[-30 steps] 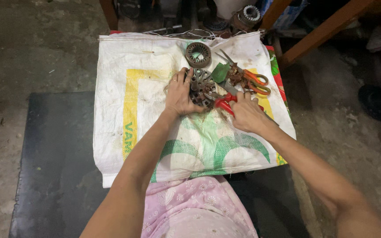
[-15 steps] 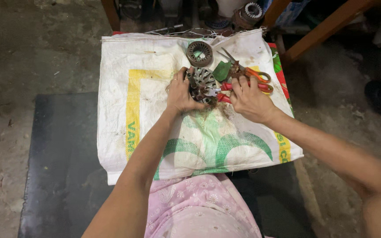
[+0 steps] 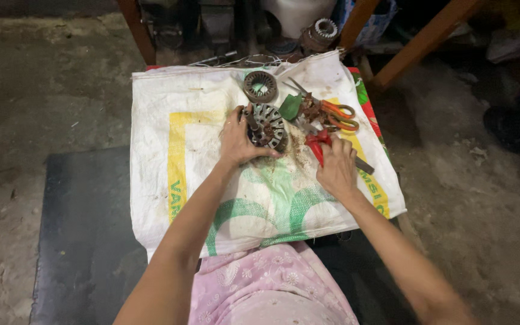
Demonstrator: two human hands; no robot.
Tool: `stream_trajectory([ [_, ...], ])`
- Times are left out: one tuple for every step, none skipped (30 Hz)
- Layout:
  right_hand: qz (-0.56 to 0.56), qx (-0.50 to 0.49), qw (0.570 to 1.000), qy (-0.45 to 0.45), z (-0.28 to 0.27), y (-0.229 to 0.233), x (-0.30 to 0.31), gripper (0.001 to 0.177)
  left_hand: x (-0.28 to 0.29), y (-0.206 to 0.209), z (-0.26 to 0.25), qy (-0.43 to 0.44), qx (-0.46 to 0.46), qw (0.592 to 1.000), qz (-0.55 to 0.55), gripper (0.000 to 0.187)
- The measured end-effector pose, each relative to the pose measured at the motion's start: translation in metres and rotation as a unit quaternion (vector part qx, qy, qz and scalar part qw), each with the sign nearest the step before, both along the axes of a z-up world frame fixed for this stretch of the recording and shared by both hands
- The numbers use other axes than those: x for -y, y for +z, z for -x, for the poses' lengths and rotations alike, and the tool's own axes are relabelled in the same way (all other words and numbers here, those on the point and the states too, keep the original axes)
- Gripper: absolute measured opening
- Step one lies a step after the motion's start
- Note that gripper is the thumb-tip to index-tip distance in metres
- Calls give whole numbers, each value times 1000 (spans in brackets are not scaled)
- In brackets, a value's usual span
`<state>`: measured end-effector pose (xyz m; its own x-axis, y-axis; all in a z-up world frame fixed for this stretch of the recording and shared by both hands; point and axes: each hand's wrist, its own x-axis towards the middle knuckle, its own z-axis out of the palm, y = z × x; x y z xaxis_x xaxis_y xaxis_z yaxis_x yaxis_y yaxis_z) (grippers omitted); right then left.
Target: The person uses red-handled pliers to scrape and remove debris from the slots of a circular metal mechanical part. They rotate the part to access different areas and continue the cleaning process throughout the clip.
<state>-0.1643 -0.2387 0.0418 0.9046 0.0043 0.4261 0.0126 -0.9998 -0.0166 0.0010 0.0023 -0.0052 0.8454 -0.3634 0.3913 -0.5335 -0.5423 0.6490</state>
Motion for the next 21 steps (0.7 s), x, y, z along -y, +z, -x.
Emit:
stream_trajectory([
  [-11, -3, 1000, -16, -2, -7, 0, 48, 0, 0, -1, -3, 5, 1000, 10, 160],
  [-21, -6, 999, -33, -3, -14, 0, 49, -1, 0, -1, -5, 10, 1000, 19, 162],
  [-27, 14, 999, -31, -3, -22, -3, 48, -3, -1, 0, -18, 13, 998, 59, 155],
  [-33, 34, 998, -29, -1, -30, -7, 46, -5, -1, 3, -31, 17, 994, 99, 148],
  [-40, 53, 998, -23, -1, -36, -12, 44, -11, 2, 7, -40, 20, 990, 137, 141],
  [-46, 52, 997, -27, -2, -39, -13, 45, -16, 7, 9, -28, 28, 989, 140, 126],
  [-52, 51, 997, -33, -1, -40, -13, 45, -18, 14, 11, -17, 36, 989, 143, 112],
  [-57, 49, 996, -39, -2, -42, -13, 45, -21, 23, 12, -6, 44, 988, 146, 98],
  [-59, 46, 997, -37, 0, -41, -12, 45, -21, 35, 12, -26, 103, 989, 99, 91],
  [-60, 43, 997, -35, 0, -39, -11, 45, -22, 48, 10, -45, 161, 985, 51, 84],
  [-61, 41, 997, -30, -1, -38, -10, 46, -23, 62, 7, -62, 219, 974, 4, 78],
  [-62, 39, 997, -31, -3, -36, -10, 45, -18, 75, 3, -80, 272, 955, -87, 67],
  [-64, 35, 997, -32, -3, -35, -10, 45, -10, 87, 0, -98, 320, 925, -177, 58],
  [-66, 32, 997, -33, -4, -35, -11, 45, -4, 97, -2, -114, 365, 885, -265, 49],
  [-62, 43, 997, -31, -2, -36, -12, 46, 1, 103, -1, -128, 295, 874, -364, 36],
  [-59, 55, 996, -29, 0, -37, -14, 47, 6, 108, 0, -141, 221, 850, -458, 26],
  [-53, 70, 996, -28, -1, -36, -12, 48, 14, 112, -1, -152, 148, 812, -544, 22],
  [-55, 62, 996, -31, -1, -34, -10, 46, 23, 115, -2, -136, 180, 801, -554, 20],
  [-58, 55, 996, -33, -2, -33, -11, 44, 29, 115, -3, -119, 212, 788, -566, 19],
  [-62, 48, 996, -35, -2, -32, -12, 43, 35, 114, -5, -102, 244, 774, -576, 18],
  [-64, 52, 996, -34, -2, -32, -13, 41, 41, 111, -7, -101, 198, 777, -589, 19],
])
